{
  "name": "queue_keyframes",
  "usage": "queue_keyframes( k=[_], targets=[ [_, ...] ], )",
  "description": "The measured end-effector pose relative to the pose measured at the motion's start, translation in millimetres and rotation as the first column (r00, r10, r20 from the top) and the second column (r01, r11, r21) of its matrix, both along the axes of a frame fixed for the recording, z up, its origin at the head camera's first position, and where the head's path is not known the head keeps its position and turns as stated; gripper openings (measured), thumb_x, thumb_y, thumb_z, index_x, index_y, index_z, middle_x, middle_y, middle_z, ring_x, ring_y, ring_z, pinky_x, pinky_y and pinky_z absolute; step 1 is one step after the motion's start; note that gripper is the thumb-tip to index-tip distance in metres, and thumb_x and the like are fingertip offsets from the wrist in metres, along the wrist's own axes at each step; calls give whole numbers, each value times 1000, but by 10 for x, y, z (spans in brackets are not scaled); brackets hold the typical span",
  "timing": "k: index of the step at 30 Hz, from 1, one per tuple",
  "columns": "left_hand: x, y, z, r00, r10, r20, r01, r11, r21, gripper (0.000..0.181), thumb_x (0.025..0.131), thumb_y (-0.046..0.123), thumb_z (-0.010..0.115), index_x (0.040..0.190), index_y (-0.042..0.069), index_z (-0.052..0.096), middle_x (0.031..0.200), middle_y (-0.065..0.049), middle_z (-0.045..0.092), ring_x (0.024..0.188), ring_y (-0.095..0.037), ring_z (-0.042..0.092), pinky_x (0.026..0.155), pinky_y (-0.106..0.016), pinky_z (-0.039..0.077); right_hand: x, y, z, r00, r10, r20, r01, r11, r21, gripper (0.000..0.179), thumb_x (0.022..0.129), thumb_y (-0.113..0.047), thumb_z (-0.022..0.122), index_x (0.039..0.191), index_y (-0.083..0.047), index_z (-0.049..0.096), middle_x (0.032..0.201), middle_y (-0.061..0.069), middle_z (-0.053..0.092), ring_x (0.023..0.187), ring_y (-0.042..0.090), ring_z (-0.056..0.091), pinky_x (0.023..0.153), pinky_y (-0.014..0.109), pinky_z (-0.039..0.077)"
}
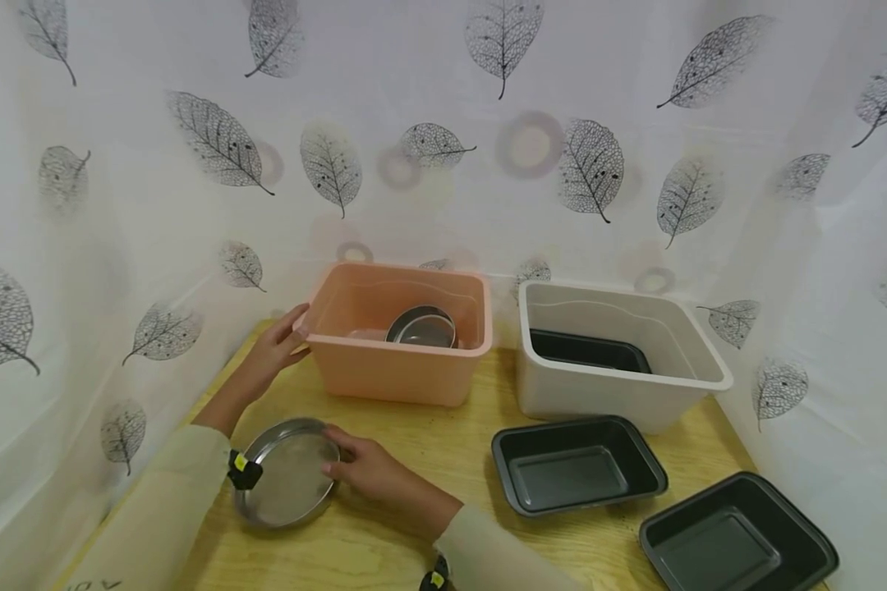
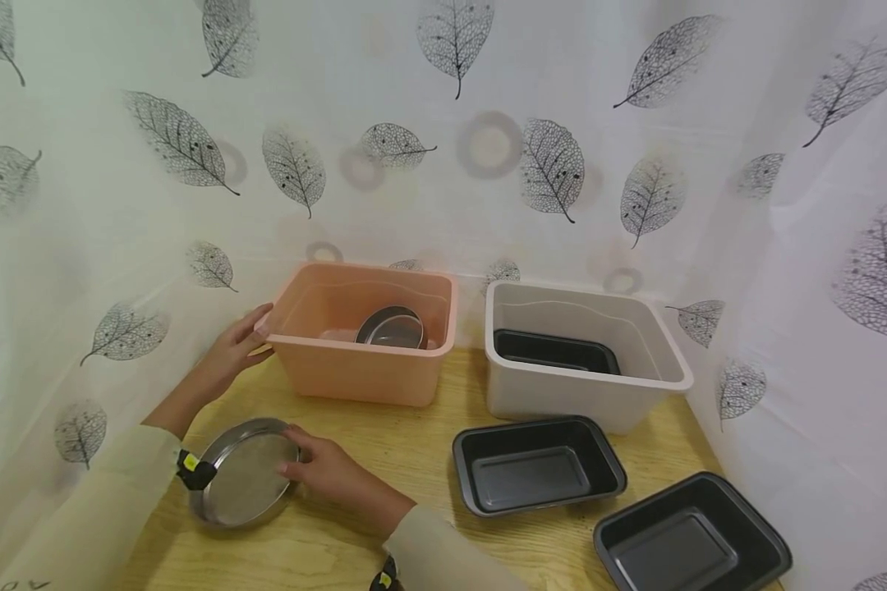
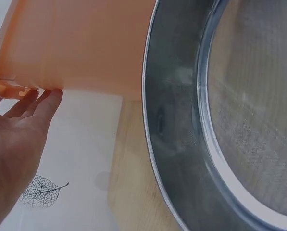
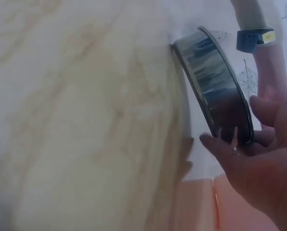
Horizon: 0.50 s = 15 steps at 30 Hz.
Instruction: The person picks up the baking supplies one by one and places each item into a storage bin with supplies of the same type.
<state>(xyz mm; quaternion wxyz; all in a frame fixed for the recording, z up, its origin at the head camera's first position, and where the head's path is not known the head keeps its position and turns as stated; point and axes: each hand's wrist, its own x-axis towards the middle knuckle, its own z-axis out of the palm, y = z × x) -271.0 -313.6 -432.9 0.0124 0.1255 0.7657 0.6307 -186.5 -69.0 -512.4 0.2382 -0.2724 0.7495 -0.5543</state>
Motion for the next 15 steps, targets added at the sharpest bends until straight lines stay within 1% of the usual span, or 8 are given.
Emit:
queue_keyframes(
  k=[2,4,6,11,13,15],
  targets=[
    [2,-4,-6,1000,-1,2,1,1000,1,65,110,31,42,164,14,11,169,-17,1,152,-43,18,111,-44,38,-4,35,15,1000,15,-18,-15,1000,0,57,100,-21,65,153,-19,46,163,0,33,150,17,31,121,28,32],
    [4,-7,-12,1000,-2,4,2,1000,2,65,110,31,42,164,14,11,169,-16,-1,152,-42,17,111,-46,37,-8,72,14,999,33,-33,-33,999,4,57,100,-19,65,153,-18,46,163,0,33,150,17,31,120,27,32],
    [8,-7,-16,1000,-1,5,1,1000,6,65,110,31,42,164,15,11,169,-16,-1,152,-42,16,112,-47,36,-9,111,16,999,43,-27,-43,999,0,57,99,-17,66,152,-19,47,163,-1,35,149,18,32,119,27,34],
    [18,-2,-12,1000,1,11,-1,1000,11,65,109,31,43,164,17,11,170,-16,-1,152,-42,17,112,-49,35,-6,240,68,999,39,-6,-39,999,15,57,98,-20,67,151,-23,48,161,-8,36,149,16,32,118,29,36],
    [19,2,-6,1000,0,9,-1,1000,11,65,110,31,43,164,16,11,170,-16,0,152,-42,17,112,-48,36,-15,297,109,999,34,-14,-34,999,15,57,98,-20,67,151,-23,49,160,-8,37,149,16,32,118,29,36],
    [17,5,1,1000,1,6,-1,1000,9,65,110,31,43,164,16,11,170,-16,0,152,-42,17,112,-47,36,-31,350,154,999,33,-39,-33,999,12,57,98,-18,67,151,-20,48,160,-7,38,149,17,33,118,29,36]
  ],
)
